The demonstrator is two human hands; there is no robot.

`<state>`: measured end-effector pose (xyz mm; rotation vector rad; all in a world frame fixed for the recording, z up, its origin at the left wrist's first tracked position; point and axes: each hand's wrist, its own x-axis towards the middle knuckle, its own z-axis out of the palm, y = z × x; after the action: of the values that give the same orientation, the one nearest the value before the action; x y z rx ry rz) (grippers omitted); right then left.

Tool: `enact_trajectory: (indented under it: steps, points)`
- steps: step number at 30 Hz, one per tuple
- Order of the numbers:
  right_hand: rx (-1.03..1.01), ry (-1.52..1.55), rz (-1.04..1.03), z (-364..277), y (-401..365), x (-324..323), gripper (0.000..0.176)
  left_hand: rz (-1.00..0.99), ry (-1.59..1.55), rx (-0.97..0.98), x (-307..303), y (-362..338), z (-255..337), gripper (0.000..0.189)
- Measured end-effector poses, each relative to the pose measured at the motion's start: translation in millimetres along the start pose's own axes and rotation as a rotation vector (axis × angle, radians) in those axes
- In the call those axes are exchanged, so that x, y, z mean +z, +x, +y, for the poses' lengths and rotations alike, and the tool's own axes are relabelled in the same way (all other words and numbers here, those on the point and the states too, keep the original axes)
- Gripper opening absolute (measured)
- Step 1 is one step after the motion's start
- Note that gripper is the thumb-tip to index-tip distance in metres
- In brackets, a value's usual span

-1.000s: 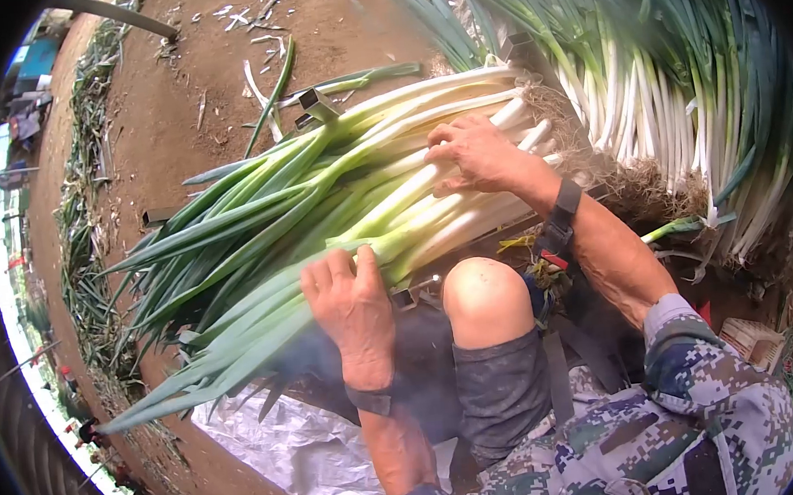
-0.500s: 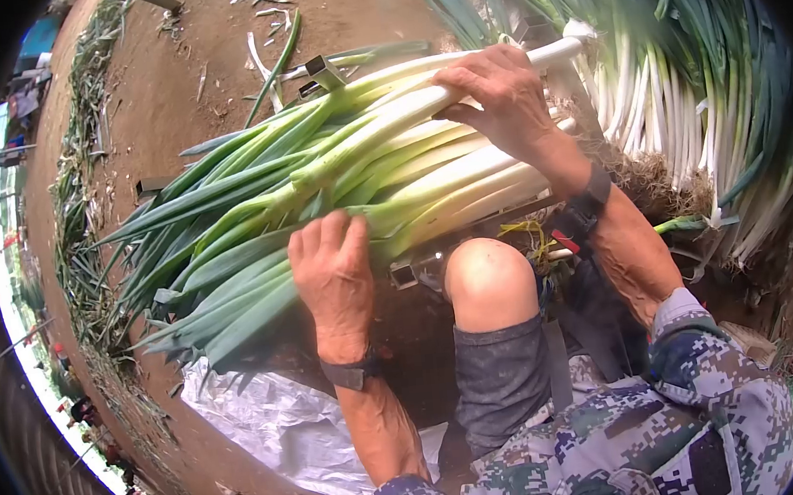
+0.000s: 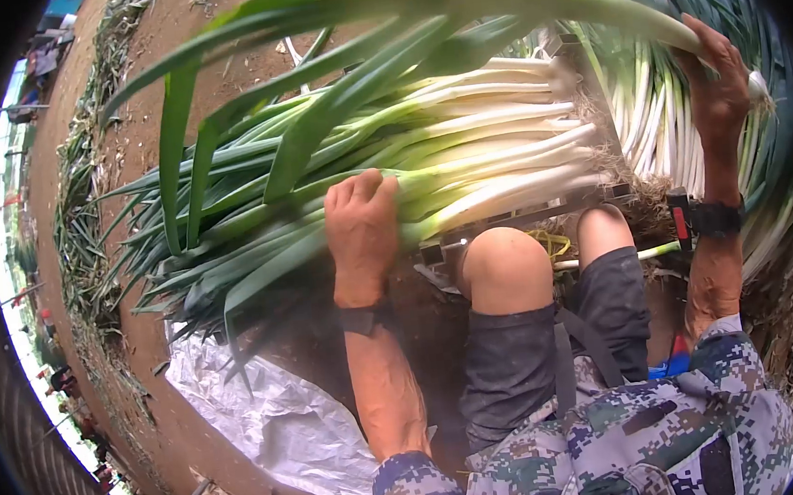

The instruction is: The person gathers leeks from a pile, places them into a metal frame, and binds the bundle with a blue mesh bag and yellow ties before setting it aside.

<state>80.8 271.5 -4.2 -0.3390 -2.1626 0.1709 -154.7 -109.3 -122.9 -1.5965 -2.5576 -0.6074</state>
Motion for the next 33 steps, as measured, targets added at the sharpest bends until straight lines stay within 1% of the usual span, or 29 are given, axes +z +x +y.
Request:
enact_trajectory:
  steps: [3, 6, 7, 9, 11, 12, 14, 16, 17, 18, 19, 20, 21, 22, 24, 25, 27, 28, 29, 31, 32, 33]
  points:
    - [0.036, -0.045, 0.001, -8, -2, -20, 0.044, -0.019, -0.082, 0.011, 3, 7, -10, 0.033]
    - [0.049, -0.069, -0.06, -13, -11, -25, 0.042, 0.157, -0.056, 0.065, -8, 3, 2, 0.033]
    - [0.052, -0.094, -0.057, -12, -11, -28, 0.042, 0.199, -0.083, 0.021, -14, -2, 7, 0.031]
    - [0.055, -0.063, -0.048, -2, -14, -43, 0.044, 0.275, -0.134, -0.081, -32, -38, 22, 0.025]
    - [0.058, -0.013, -0.023, 16, -18, -58, 0.043, 0.206, -0.398, -0.316, -46, -78, 39, 0.013]
    - [0.126, 0.108, 0.011, 24, -21, -64, 0.042, 0.105, -0.502, -0.457, -49, -94, 49, 0.009]
    - [0.264, 0.341, 0.07, 36, -29, -79, 0.039, -0.017, -0.512, -0.568, -18, -138, 50, 0.017]
    - [0.375, 0.353, 0.09, 32, -37, -79, 0.038, 0.06, -0.25, -0.517, -3, -144, 54, 0.026]
    - [0.403, 0.297, 0.102, 30, -45, -75, 0.038, 0.094, -0.121, -0.483, 4, -144, 55, 0.031]
    - [0.433, 0.239, 0.111, 24, -51, -71, 0.039, 0.152, -0.059, -0.463, 8, -141, 58, 0.034]
    - [0.399, 0.24, 0.113, 17, -55, -65, 0.039, 0.214, 0.007, -0.445, 11, -135, 59, 0.037]
    - [0.411, 0.296, 0.087, 10, -58, -60, 0.038, 0.279, 0.075, -0.422, 13, -126, 57, 0.04]
    - [0.424, 0.348, 0.061, 0, -60, -54, 0.038, 0.32, 0.109, -0.381, 6, -112, 59, 0.042]
    - [0.438, 0.4, 0.031, -11, -63, -47, 0.038, 0.315, 0.109, -0.349, 5, -101, 53, 0.043]
    - [0.472, 0.533, -0.022, -31, -66, -28, 0.037, 0.31, 0.11, -0.291, 2, -77, 25, 0.045]
    - [0.512, 0.5, -0.059, -46, -65, -17, 0.038, 0.267, 0.061, -0.296, -1, -63, 13, 0.047]
    - [0.5, 0.776, -0.139, -78, -66, 5, 0.036, 0.207, 0.012, -0.291, -4, -39, -2, 0.05]
    - [0.567, 0.828, -0.235, -90, -70, 14, 0.037, 0.199, 0.026, -0.285, -5, -28, -4, 0.051]
    - [0.57, 0.796, -0.256, -115, -66, 23, 0.037, 0.225, 0.062, -0.238, -2, -23, -11, 0.05]
    - [0.246, 0.495, -0.393, -144, -53, 35, 0.035, 0.244, 0.17, -0.144, 6, -19, -25, 0.048]
    - [0.14, 0.37, -0.452, -148, -59, 47, 0.037, 0.187, 0.135, -0.198, 7, -20, -25, 0.047]
    - [0.135, 0.361, -0.516, -153, -67, 59, 0.037, 0.132, 0.104, -0.254, -3, -14, -17, 0.046]
